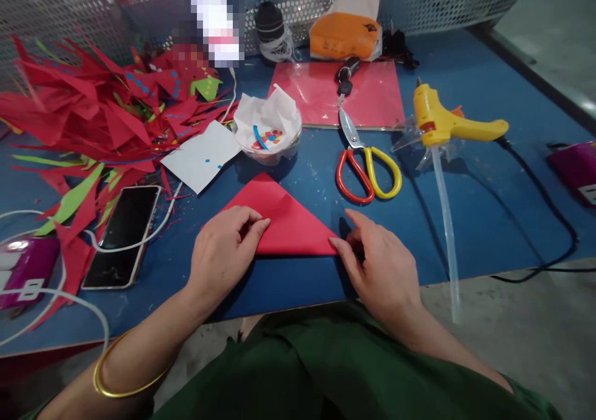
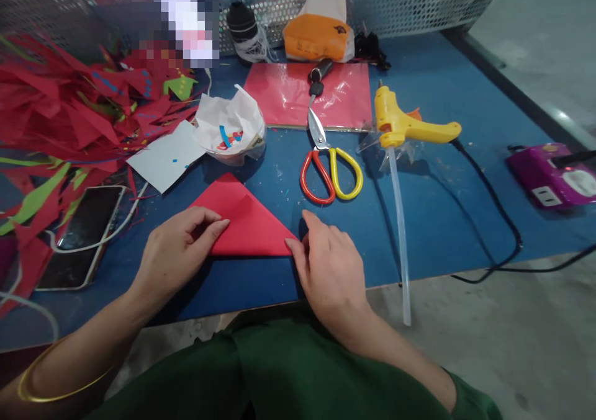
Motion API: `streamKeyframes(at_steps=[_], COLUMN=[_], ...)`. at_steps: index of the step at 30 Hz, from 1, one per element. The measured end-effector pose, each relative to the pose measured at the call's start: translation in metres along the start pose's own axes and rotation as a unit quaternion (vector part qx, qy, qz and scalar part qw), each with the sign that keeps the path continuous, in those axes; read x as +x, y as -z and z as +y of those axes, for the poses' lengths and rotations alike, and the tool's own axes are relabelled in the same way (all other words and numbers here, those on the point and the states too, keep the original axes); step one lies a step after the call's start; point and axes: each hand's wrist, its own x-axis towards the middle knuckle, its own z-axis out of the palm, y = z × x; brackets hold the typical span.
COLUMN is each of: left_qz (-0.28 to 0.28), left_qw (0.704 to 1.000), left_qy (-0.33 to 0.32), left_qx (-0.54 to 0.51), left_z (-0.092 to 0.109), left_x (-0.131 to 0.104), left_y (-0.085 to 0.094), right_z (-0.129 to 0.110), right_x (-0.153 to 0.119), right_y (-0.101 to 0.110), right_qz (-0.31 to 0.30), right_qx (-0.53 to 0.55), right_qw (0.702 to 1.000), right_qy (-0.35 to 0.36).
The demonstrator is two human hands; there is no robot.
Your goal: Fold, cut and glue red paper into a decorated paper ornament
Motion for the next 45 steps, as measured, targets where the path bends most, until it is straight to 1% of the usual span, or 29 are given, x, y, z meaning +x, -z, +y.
streamKeyframes(at_steps=[9, 16, 24, 27, 30, 32, 34, 36, 38, 39, 41, 43, 45], left_qz=[0.004, 0.019, 0.014, 0.013, 0.010, -0.020, -0.063, -0.093, -0.087, -0.085, -0.090, -0.102, -0.112], left_qw=[0.999, 0.999, 1.000, 1.000, 0.997, 0.992, 0.983, 0.976, 0.973, 0.972, 0.970, 0.965, 0.959], left_qy=[0.041, 0.020, 0.006, 0.015, 0.053, 0.056, 0.038, 0.020, -0.002, -0.025, -0.091, -0.164, -0.219], left_qx=[-0.005, 0.020, 0.018, -0.001, -0.053, -0.114, -0.167, -0.197, -0.214, -0.216, -0.206, -0.179, -0.142], left_z=[0.001, 0.002, 0.003, 0.001, 0.000, -0.001, -0.001, -0.002, -0.001, -0.001, 0.001, 0.003, 0.006], left_x=[0.001, 0.003, 0.004, 0.004, 0.002, 0.001, -0.001, -0.004, -0.008, -0.010, -0.015, -0.018, -0.020], left_y=[-0.001, -0.003, -0.001, 0.001, 0.003, 0.006, 0.011, 0.016, 0.025, 0.029, 0.040, 0.052, 0.061], right_z=[0.001, 0.000, 0.001, 0.003, 0.004, 0.005, 0.005, 0.005, 0.006, 0.006, 0.006, 0.005, 0.002], right_x=[-0.001, -0.001, -0.001, -0.002, -0.003, -0.003, -0.003, -0.002, -0.002, -0.003, -0.003, -0.002, 0.005], right_y=[0.000, 0.000, 0.000, -0.001, -0.002, -0.002, -0.001, 0.002, 0.005, 0.006, 0.008, 0.011, 0.016], right_qz=[0.014, 0.012, 0.003, 0.007, 0.008, 0.004, 0.000, -0.006, -0.017, -0.024, -0.033, -0.018, 0.010], right_qx=[0.004, 0.006, 0.021, 0.034, 0.049, 0.061, 0.074, 0.093, 0.122, 0.140, 0.182, 0.212, 0.220], right_qw=[1.000, 1.000, 1.000, 0.999, 0.999, 0.998, 0.997, 0.995, 0.992, 0.989, 0.981, 0.975, 0.974], right_qy=[0.007, -0.007, -0.013, -0.017, -0.022, -0.028, -0.036, -0.039, -0.037, -0.038, -0.054, -0.069, -0.047])
